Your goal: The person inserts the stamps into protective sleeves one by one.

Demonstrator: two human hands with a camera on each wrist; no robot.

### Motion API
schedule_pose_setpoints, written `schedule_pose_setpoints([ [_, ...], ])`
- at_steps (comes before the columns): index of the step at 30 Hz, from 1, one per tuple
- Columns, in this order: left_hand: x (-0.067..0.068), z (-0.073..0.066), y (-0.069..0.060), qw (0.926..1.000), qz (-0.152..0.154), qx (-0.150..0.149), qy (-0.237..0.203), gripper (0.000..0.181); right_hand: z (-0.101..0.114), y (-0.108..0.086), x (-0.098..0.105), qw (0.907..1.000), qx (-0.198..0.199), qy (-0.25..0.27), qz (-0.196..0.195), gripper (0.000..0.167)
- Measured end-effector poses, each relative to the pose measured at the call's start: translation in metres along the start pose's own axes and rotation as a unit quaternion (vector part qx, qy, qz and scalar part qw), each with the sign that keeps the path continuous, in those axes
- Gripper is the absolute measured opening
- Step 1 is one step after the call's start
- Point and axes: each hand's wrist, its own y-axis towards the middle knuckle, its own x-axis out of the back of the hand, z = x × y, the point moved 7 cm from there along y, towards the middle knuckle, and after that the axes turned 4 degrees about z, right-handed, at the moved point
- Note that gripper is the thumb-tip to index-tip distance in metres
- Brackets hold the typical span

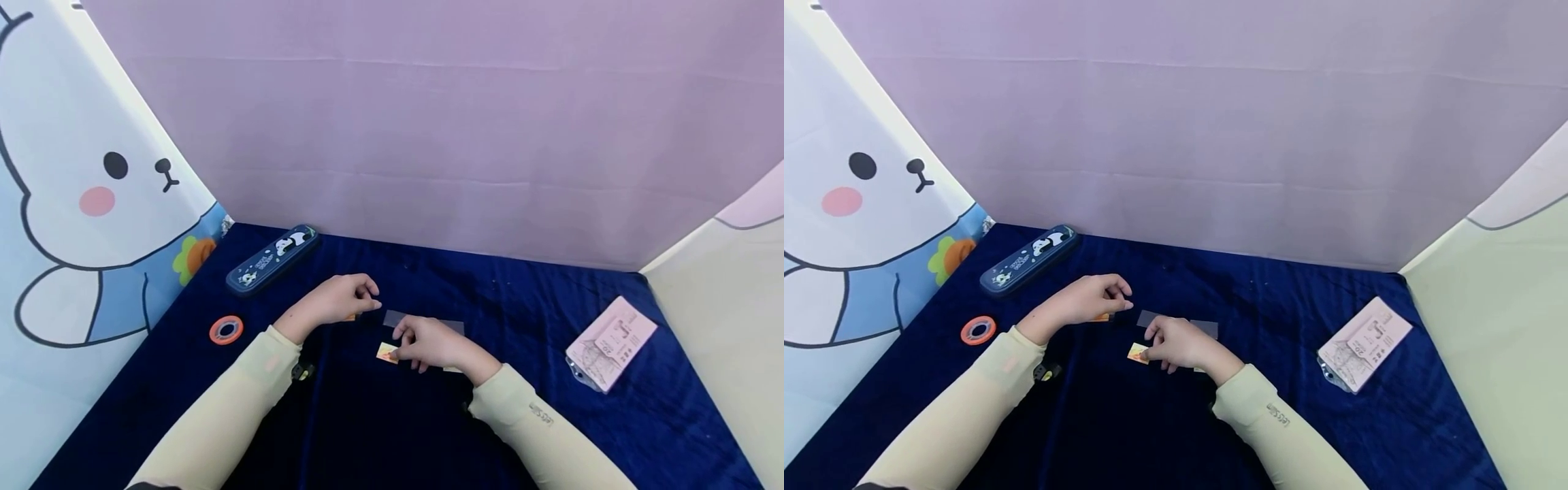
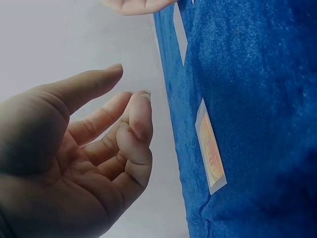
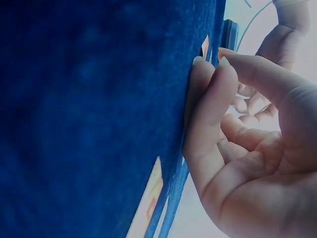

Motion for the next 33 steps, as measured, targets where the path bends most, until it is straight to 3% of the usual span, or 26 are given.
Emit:
schedule_pose_setpoints([
  [33,0.0016,0.0059,-0.0051,0.9999,-0.01,0.004,-0.007,0.03,0.0058,0.0009,-0.0082,0.9986,-0.004,-0.053,0.002,0.017],
])
